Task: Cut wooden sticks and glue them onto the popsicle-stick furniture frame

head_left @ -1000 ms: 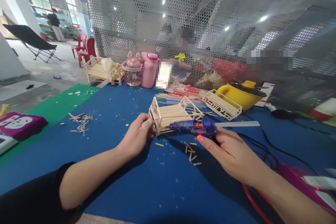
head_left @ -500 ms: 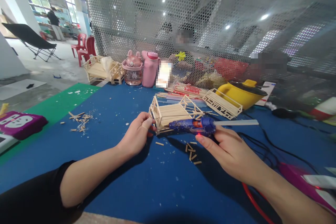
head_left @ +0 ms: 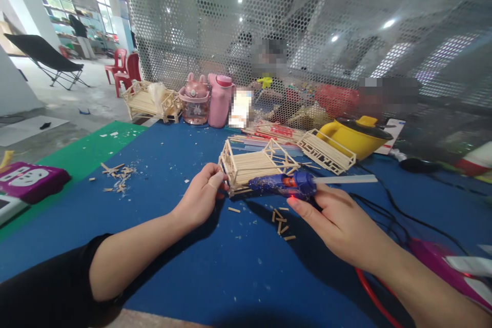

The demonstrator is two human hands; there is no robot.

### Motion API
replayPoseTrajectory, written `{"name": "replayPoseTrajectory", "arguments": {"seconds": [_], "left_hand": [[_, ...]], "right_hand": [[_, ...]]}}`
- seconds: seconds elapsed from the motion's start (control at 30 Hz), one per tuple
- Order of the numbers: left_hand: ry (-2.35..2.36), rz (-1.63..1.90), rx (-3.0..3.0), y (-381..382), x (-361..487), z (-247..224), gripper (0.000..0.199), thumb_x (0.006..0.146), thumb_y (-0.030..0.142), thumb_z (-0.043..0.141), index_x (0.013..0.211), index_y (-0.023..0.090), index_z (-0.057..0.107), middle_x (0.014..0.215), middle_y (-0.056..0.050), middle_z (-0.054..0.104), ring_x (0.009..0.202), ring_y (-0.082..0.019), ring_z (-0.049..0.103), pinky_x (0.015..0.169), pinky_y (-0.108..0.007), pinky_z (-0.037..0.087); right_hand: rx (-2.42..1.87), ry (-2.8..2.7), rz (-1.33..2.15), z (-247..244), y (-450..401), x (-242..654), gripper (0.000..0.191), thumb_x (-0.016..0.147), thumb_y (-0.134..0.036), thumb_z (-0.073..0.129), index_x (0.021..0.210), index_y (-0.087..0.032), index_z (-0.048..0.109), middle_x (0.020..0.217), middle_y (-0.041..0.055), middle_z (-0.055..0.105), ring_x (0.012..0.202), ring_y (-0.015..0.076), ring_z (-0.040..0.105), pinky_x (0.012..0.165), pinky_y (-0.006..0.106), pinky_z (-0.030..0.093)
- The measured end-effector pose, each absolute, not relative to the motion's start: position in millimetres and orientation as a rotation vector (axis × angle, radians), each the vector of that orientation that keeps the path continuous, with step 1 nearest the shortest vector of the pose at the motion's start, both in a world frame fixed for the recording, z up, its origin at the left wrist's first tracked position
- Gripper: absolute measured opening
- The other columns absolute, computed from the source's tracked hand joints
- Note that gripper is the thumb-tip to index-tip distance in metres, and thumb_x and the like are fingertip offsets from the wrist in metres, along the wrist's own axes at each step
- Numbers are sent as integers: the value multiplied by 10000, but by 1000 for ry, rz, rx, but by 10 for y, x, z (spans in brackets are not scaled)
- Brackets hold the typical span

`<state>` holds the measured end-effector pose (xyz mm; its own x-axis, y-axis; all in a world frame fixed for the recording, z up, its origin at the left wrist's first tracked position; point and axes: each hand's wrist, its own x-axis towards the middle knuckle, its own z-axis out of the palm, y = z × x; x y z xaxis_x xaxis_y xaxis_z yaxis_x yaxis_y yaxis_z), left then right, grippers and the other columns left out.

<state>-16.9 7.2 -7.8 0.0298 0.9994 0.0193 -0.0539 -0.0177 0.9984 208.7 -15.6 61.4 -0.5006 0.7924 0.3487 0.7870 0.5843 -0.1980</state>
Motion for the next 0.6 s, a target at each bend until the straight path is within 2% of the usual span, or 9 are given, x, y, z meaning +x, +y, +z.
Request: {"name": "replayPoseTrajectory", "arguments": {"seconds": [0.2,0.4,0.6], "left_hand": [[1134,1241,1189,84,-172,-97,136,827,330,439,792,205,478,731,8,562,730,-143,565,623,-248,437],[1132,1238,1193,80,-172,-92,130,821,325,440,793,204,477,741,-1,565,740,-149,568,628,-256,437],[1129,1238,1194,88,-179,-112,147,816,347,447,800,205,484,765,-4,573,741,-148,564,623,-255,439]], "right_hand": [[-1247,-2404,0,597,-150,2069,285,898,-354,435,779,-203,646,790,42,686,761,195,648,731,289,504],[-1249,-2401,-24,595,-142,2063,284,905,-350,424,834,-194,650,832,50,688,789,200,647,740,293,500],[-1268,-2416,-71,579,-184,2087,306,902,-358,417,787,-196,650,738,47,679,693,197,640,707,299,506]]}}
